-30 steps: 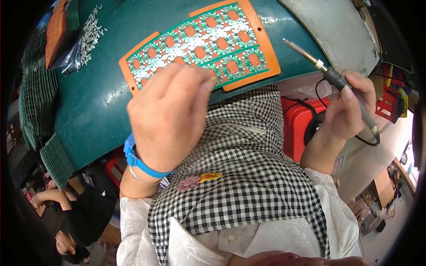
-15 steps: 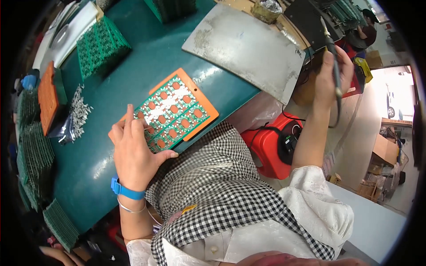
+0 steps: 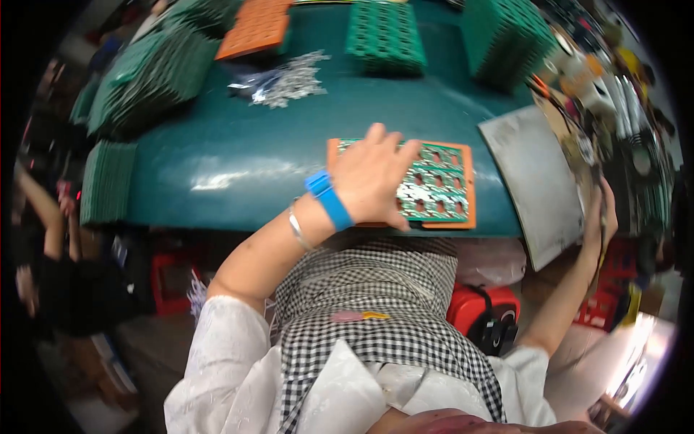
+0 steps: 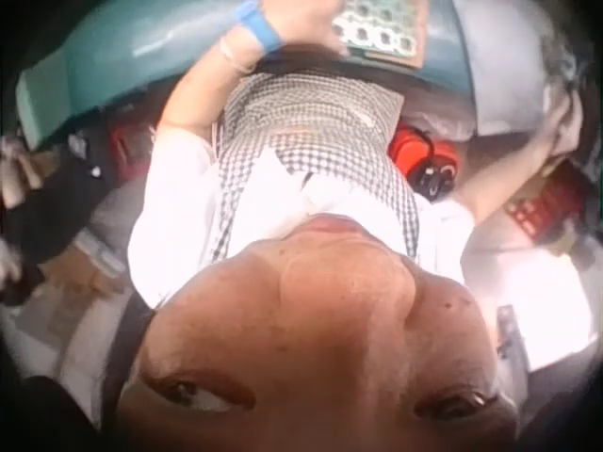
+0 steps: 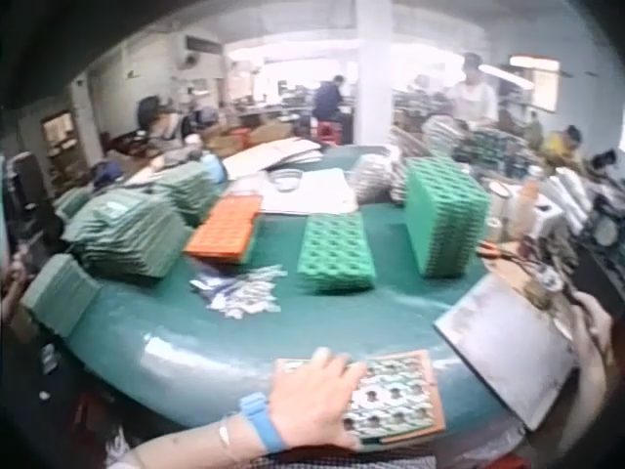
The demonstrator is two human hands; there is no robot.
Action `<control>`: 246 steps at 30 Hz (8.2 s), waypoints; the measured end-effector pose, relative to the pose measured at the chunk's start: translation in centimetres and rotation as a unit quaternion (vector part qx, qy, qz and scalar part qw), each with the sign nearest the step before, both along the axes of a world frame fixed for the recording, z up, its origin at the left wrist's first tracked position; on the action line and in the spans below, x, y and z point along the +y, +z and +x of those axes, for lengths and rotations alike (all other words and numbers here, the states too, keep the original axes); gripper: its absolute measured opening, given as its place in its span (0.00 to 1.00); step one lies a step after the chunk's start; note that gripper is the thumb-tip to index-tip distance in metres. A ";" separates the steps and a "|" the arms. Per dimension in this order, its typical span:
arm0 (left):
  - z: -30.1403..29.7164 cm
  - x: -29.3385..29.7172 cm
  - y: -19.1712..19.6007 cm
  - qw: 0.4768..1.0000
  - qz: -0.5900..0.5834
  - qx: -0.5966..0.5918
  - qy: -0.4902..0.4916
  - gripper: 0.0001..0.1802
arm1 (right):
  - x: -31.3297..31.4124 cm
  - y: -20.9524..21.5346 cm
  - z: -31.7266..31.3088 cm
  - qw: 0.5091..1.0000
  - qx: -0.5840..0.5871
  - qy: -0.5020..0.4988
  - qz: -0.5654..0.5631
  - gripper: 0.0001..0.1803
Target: Soldering components onto a panel of green printed circuit boards using a soldering iron.
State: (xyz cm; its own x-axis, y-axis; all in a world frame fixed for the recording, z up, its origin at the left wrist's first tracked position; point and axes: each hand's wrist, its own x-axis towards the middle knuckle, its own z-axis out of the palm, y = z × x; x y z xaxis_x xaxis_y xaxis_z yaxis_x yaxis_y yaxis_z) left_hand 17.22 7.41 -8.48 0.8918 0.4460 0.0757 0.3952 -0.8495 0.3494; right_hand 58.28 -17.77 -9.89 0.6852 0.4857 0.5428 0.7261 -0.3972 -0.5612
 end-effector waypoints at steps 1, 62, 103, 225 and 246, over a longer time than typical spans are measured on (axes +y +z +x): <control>-0.5 -0.2 0.3 1.000 0.007 -0.021 0.009 0.54 | 0.3 -0.1 -0.9 0.997 0.071 0.000 0.031 0.17; -35.6 43.5 5.7 0.508 -0.163 -0.393 0.749 0.20 | 4.5 -1.6 -20.3 0.969 0.047 0.239 -0.047 0.06; -11.5 6.4 8.2 0.675 -0.341 -0.607 0.243 0.08 | 9.3 1.3 -27.5 0.896 0.204 0.347 0.187 0.19; -3.8 -5.8 -4.4 0.970 -0.034 -0.229 0.074 0.07 | 4.6 -0.9 -26.0 0.911 0.225 0.344 0.043 0.13; -3.7 -6.5 -4.2 0.976 -0.005 -0.203 0.082 0.08 | 4.9 -1.2 -25.9 0.909 0.219 0.350 0.060 0.13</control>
State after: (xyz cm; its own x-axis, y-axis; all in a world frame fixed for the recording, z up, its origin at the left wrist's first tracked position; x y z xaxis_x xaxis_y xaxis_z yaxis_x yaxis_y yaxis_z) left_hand 13.57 0.95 -12.72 0.7060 0.5827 0.4026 0.3529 -0.7822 0.5135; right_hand 32.33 -12.84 -11.11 0.3944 0.8408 0.3708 0.4748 0.1590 -0.8656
